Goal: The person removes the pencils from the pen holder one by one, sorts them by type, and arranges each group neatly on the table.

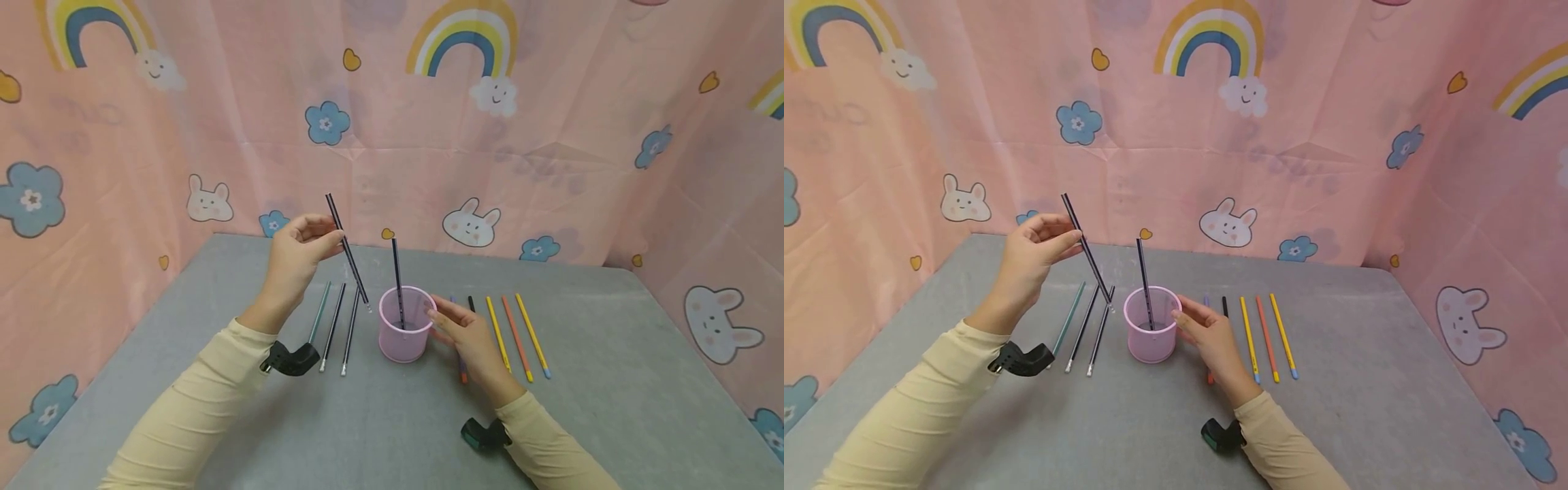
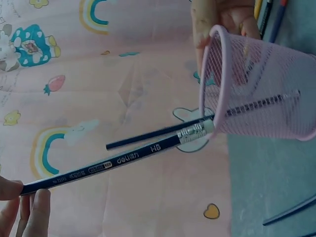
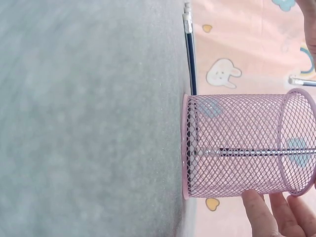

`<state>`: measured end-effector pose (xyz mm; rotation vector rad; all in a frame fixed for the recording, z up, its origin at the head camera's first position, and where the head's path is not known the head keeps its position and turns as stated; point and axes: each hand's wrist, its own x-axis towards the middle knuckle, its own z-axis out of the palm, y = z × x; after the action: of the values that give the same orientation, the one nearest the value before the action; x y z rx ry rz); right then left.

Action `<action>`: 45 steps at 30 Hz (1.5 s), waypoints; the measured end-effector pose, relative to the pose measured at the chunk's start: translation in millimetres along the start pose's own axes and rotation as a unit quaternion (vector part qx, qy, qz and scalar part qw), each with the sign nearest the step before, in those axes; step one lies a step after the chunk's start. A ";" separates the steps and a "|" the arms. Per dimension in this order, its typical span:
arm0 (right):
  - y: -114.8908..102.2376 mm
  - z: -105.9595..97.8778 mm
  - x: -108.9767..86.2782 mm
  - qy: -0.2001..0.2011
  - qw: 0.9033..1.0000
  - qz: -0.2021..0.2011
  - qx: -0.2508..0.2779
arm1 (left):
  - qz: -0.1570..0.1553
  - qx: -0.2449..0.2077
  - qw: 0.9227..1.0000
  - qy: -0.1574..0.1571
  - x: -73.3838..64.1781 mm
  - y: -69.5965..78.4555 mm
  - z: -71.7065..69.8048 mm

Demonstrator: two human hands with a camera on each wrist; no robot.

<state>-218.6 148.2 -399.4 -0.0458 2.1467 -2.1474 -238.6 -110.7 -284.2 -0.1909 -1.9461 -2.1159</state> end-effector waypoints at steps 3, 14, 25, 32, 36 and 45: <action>0.2 -0.7 0.2 -0.001 1.000 -0.001 -0.006 | -0.008 0.016 1.000 -0.010 1.4 -2.1 -4.1; 0.8 -0.5 0.5 -0.002 1.000 -0.001 -0.006 | -0.044 0.084 0.994 -0.046 3.7 -11.3 -12.2; 0.9 -1.1 1.3 -0.004 1.000 0.000 -0.007 | -0.076 0.149 0.983 -0.080 11.5 -23.3 -21.6; 0.2 -0.8 -0.1 0.000 1.000 0.004 -0.011 | -0.105 0.200 0.969 -0.101 21.3 -30.4 -31.2; -0.4 -0.5 -0.9 0.001 1.000 0.005 -0.011 | -0.114 0.232 0.960 -0.111 26.5 -34.7 -37.0; -1.0 -0.7 -1.6 -0.001 1.000 0.004 -0.008 | -0.135 0.303 0.935 -0.128 34.3 -50.9 -51.8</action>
<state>-217.1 149.0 -398.3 -0.0416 2.1591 -2.1254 -281.5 -162.1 -328.6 -0.0785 -2.8165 -1.5734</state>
